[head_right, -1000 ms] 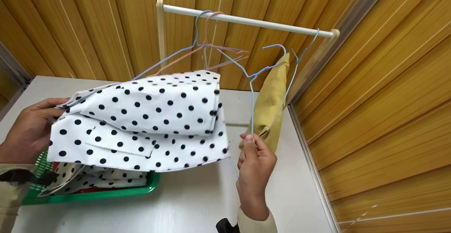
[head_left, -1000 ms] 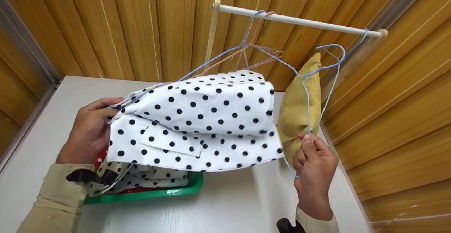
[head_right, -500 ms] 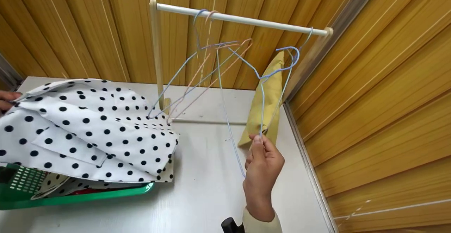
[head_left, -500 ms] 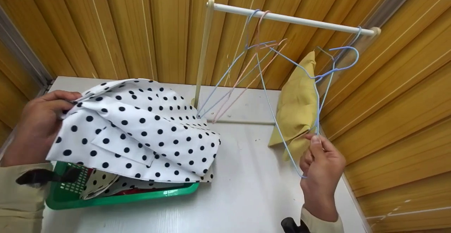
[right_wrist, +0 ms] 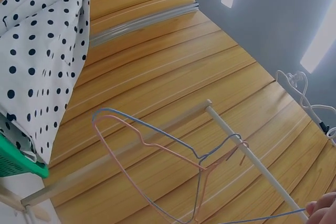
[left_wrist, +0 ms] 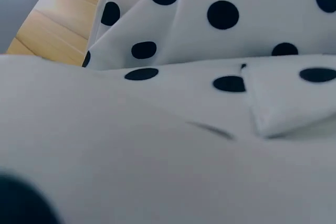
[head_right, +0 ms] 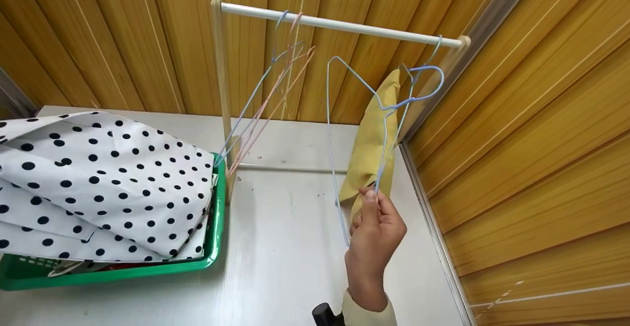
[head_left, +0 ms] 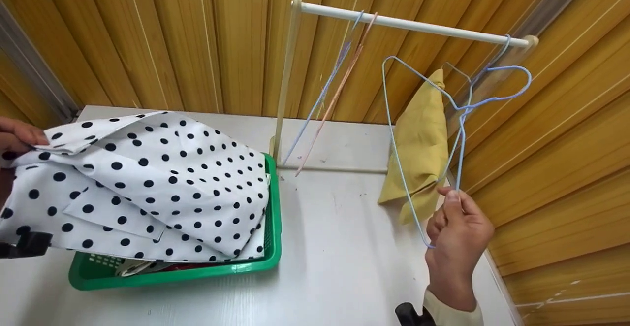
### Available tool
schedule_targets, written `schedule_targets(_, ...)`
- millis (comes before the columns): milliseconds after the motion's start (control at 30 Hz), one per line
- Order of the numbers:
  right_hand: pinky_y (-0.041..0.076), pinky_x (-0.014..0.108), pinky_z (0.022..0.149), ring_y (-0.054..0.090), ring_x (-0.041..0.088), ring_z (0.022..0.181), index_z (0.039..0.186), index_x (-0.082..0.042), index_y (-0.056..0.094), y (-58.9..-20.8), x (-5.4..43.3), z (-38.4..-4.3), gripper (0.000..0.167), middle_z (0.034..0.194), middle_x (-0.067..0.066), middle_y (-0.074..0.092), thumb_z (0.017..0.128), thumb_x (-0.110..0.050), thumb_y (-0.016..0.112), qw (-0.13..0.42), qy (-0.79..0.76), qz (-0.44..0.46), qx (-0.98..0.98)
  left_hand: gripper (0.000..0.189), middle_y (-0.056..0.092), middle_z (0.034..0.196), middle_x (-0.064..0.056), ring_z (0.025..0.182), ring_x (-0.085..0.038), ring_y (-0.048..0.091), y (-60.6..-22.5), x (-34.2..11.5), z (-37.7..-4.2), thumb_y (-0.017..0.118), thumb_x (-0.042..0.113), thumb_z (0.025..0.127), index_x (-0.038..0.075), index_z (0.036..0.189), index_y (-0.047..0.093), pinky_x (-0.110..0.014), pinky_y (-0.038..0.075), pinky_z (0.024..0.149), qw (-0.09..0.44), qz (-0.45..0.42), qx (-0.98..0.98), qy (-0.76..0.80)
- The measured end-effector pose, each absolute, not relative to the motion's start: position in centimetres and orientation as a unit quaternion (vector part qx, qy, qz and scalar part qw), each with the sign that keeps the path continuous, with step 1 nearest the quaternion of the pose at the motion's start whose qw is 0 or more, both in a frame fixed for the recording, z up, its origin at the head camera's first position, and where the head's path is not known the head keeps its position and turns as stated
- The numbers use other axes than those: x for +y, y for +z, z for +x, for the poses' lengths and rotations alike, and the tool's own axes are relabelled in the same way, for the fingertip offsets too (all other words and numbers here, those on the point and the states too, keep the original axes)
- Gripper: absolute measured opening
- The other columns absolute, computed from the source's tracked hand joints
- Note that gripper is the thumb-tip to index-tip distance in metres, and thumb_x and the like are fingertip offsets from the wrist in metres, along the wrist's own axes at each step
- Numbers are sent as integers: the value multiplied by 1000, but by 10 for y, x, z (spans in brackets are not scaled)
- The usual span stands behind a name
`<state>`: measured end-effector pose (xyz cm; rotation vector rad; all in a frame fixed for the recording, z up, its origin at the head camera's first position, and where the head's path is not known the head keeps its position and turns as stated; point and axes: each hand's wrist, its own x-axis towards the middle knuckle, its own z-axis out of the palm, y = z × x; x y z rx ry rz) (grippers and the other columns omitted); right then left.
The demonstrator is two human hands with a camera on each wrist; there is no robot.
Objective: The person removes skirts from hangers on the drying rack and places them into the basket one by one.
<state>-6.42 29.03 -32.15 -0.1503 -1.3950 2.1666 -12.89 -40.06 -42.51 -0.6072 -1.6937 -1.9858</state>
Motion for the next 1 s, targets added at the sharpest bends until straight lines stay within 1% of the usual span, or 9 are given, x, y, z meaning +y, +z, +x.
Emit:
schedule_targets(67, -2, 29, 44, 5, 17, 48, 91, 12, 68, -322, 291, -64, 23, 48, -3, 31, 104, -3, 57, 278, 808, -49, -517, 8, 71, 93, -18, 87, -25, 68, -402, -386, -125, 51, -21, 92, -21, 89, 58, -21, 59, 81, 234, -119, -690, -674)
schedule_targets(167, -2, 29, 44, 5, 17, 47, 91, 11, 68, -324, 290, -64, 22, 48, -3, 31, 104, -3, 57, 279, 807, -46, -519, 37, 71, 78, 9, 68, -8, 68, -353, -342, -110, 38, -9, 99, 2, 82, 69, -19, 58, 63, 153, 85, -790, -587)
schedule_targets(300, -2, 30, 44, 6, 17, 47, 91, 10, 69, -326, 290, -62, 22, 48, -4, 34, 104, -3, 57, 279, 802, -56, -525, 42, 63, 76, 25, 62, -2, 67, -327, -310, -98, 40, -2, 101, 17, 83, 72, -25, 58, 55, 89, 158, -863, -471)
schedule_targets(367, -1, 30, 44, 7, 17, 47, 92, 10, 69, -327, 291, -61, 22, 48, -4, 34, 104, -4, 58, 279, 799, -63, -529, 38, 58, 76, 27, 60, -3, 65, -327, -305, -93, 40, 1, 102, 16, 88, 73, -26, 57, 54, 80, 163, -877, -444)
schedule_targets(533, 0, 30, 44, 8, 17, 47, 92, 9, 70, -326, 292, -61, 21, 48, -4, 35, 104, -5, 59, 279, 795, -70, -533, 22, 53, 89, 23, 68, 3, 58, -341, -314, -91, 49, 8, 104, 13, 107, 70, -15, 53, 59, 73, 143, -903, -398)
schedule_targets(633, -1, 29, 44, 7, 17, 47, 91, 9, 70, -327, 292, -60, 22, 48, -4, 35, 104, -4, 58, 280, 801, -67, -526, 14, 51, 93, 25, 68, 7, 57, -350, -326, -95, 62, 19, 103, 29, 112, 65, -13, 52, 60, 83, 136, -906, -393)
schedule_targets(733, -2, 29, 43, 6, 17, 48, 90, 10, 69, -328, 293, -58, 22, 47, -4, 34, 104, -3, 57, 282, 805, -61, -518, 29, 56, 95, 20, 61, 3, 62, -366, -342, -100, 73, 33, 98, 35, 123, 59, -19, 56, 55, 74, 139, -905, -395)
schedule_targets(867, -1, 29, 43, 7, 17, 47, 90, 9, 70, -328, 294, -58, 22, 48, -4, 35, 104, -3, 58, 281, 804, -61, -520, 75, 65, 110, -15, 60, -19, 72, -400, -368, -105, 77, 43, 94, 27, 157, 40, -36, 62, 54, 3, 130, -900, -416)
schedule_targets(1000, -2, 29, 44, 6, 16, 48, 90, 9, 70, -327, 294, -58, 22, 48, -4, 35, 104, -2, 57, 279, 803, -69, -522, 107, 59, 126, -34, 70, -33, 76, -425, -374, -104, 83, 52, 86, 27, 168, 19, -49, 64, 62, -89, 134, -889, -429)
